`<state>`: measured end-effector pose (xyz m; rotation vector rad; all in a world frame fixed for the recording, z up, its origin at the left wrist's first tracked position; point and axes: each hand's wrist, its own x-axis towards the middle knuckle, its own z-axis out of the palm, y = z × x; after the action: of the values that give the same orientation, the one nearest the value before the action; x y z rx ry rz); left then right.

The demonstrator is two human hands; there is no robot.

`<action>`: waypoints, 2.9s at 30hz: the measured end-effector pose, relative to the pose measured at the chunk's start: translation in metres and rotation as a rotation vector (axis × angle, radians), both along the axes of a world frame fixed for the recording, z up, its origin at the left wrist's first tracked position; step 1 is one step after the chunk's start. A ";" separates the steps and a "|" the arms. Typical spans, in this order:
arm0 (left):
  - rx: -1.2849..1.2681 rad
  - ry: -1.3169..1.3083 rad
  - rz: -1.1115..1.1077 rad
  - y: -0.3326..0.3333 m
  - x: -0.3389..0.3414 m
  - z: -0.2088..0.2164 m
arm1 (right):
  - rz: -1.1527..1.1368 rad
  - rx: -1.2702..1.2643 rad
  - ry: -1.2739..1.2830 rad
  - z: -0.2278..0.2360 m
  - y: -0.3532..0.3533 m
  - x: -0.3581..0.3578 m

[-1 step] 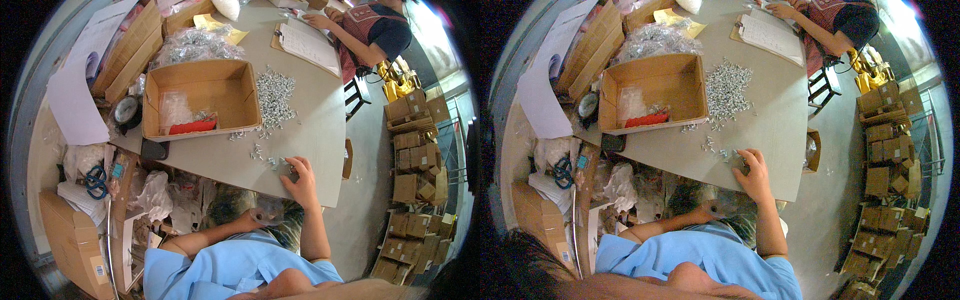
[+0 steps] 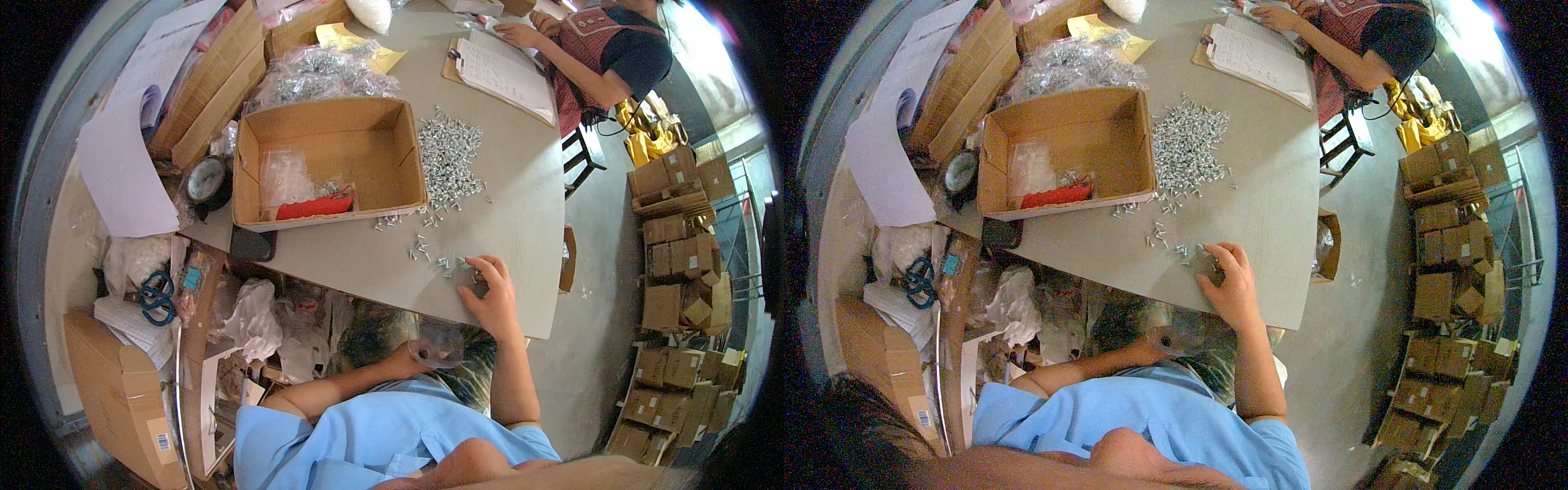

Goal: The person picks up small metal screws from a table by hand and places them into a small plastic bag.

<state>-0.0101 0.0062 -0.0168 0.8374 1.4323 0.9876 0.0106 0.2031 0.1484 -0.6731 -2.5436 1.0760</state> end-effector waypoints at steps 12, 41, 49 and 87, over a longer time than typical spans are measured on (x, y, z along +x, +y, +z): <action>0.149 -0.008 0.060 -0.001 0.003 -0.012 | 0.093 0.073 -0.101 0.000 0.010 -0.008; 0.032 0.056 0.078 -0.003 -0.005 0.020 | 0.039 0.195 0.071 0.003 -0.003 -0.039; 0.288 0.032 0.100 -0.002 0.001 -0.020 | 0.187 0.138 -0.062 -0.002 -0.009 -0.015; 0.149 0.381 0.012 0.001 -0.012 -0.017 | 0.326 -0.165 0.118 -0.001 -0.019 0.036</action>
<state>-0.0223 0.0067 -0.0339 1.1756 1.6998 0.9876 0.0464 0.1845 0.1471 -0.2253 -2.5363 1.3977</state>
